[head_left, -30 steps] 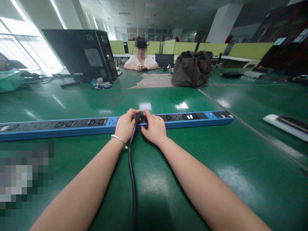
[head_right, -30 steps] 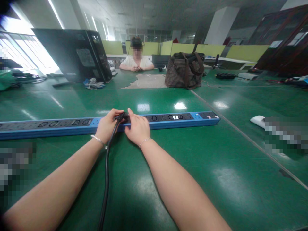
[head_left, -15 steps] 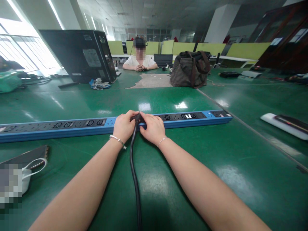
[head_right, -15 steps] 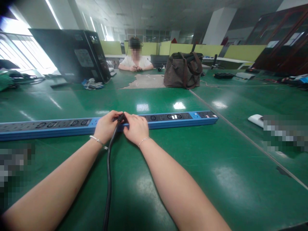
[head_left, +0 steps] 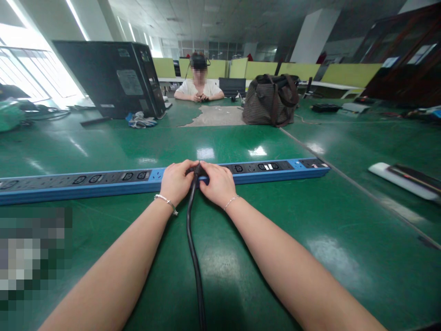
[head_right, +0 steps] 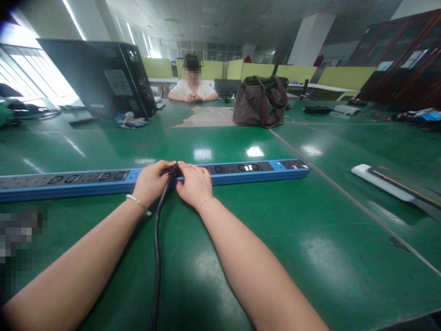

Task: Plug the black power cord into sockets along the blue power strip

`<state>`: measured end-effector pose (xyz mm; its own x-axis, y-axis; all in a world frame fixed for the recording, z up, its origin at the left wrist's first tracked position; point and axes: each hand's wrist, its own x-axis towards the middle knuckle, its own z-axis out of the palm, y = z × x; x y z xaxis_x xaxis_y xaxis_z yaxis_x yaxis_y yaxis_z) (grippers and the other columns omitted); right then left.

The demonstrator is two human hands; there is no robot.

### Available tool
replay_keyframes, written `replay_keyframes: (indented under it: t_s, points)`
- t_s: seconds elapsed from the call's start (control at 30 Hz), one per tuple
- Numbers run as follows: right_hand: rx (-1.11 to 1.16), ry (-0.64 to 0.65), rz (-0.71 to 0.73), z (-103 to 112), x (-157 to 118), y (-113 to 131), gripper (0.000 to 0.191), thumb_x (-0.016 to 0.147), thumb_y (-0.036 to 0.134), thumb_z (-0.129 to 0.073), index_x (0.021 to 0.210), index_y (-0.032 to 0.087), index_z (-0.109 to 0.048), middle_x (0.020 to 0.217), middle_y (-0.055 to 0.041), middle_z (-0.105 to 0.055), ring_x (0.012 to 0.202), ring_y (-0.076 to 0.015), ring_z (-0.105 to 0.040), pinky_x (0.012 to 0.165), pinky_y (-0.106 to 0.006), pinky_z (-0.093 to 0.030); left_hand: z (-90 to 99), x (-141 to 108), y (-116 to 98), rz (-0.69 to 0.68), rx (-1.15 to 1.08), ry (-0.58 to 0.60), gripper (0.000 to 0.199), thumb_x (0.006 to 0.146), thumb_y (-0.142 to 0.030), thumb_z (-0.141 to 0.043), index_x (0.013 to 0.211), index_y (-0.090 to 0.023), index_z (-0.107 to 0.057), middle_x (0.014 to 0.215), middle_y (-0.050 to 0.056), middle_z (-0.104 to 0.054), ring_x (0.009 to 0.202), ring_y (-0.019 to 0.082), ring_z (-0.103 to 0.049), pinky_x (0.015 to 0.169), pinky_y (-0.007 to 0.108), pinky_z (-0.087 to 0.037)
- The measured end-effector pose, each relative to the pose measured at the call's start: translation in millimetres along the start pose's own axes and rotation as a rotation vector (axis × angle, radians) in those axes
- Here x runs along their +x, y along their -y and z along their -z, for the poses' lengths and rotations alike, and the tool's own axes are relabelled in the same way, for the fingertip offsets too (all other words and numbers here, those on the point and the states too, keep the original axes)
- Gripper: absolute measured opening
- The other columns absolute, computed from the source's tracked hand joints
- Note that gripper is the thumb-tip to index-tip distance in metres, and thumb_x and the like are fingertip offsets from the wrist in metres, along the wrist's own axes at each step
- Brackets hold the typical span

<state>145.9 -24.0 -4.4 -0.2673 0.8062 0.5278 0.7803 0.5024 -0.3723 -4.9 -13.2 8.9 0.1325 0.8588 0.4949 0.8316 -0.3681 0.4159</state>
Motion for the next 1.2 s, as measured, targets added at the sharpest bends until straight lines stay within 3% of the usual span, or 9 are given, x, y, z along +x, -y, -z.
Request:
replay_keyframes:
  t_s: [0.4, 0.67, 1.2]
  points:
    - [-0.065, 0.054, 0.044, 4.1, -2.6, -4.8, 0.055, 0.081, 0.024, -0.052, 0.135, 0.017, -0.047, 0.134, -0.0047, -0.056, 0.123, -0.0199, -0.049, 0.105, -0.036, -0.033, -0.9, -4.4, -2.0, -0.126, 0.155, -0.079, 0.029, 0.083, -0.016, -0.046, 0.103, -0.023, -0.066, 0.101, 0.005, -0.072, 0.100, 0.021, -0.064, 0.099, 0.043, -0.039]
    - [-0.061, 0.076, 0.029, 4.0, -1.4, -5.8, 0.050, 0.081, 0.024, -0.052, 0.131, 0.014, -0.051, 0.132, -0.0086, -0.057, 0.125, -0.0212, -0.049, 0.108, -0.038, -0.030, -5.0, -6.3, -8.6, -0.057, 0.095, 0.033, 0.033, 0.085, -0.019, -0.045, 0.112, -0.025, -0.062, 0.109, 0.005, -0.070, 0.102, 0.021, -0.063, 0.092, 0.036, -0.045]
    - [-0.085, 0.026, 0.020, 1.1, -3.9, -3.2, 0.056, 0.079, 0.024, -0.052, 0.134, 0.014, -0.048, 0.128, -0.0099, -0.060, 0.123, -0.0223, -0.049, 0.106, -0.040, -0.031, -6.6, -4.2, 0.2, 0.008, -0.009, 0.000, 0.029, 0.083, -0.019, -0.047, 0.107, -0.022, -0.064, 0.104, 0.005, -0.070, 0.096, 0.021, -0.063, 0.088, 0.035, -0.048]
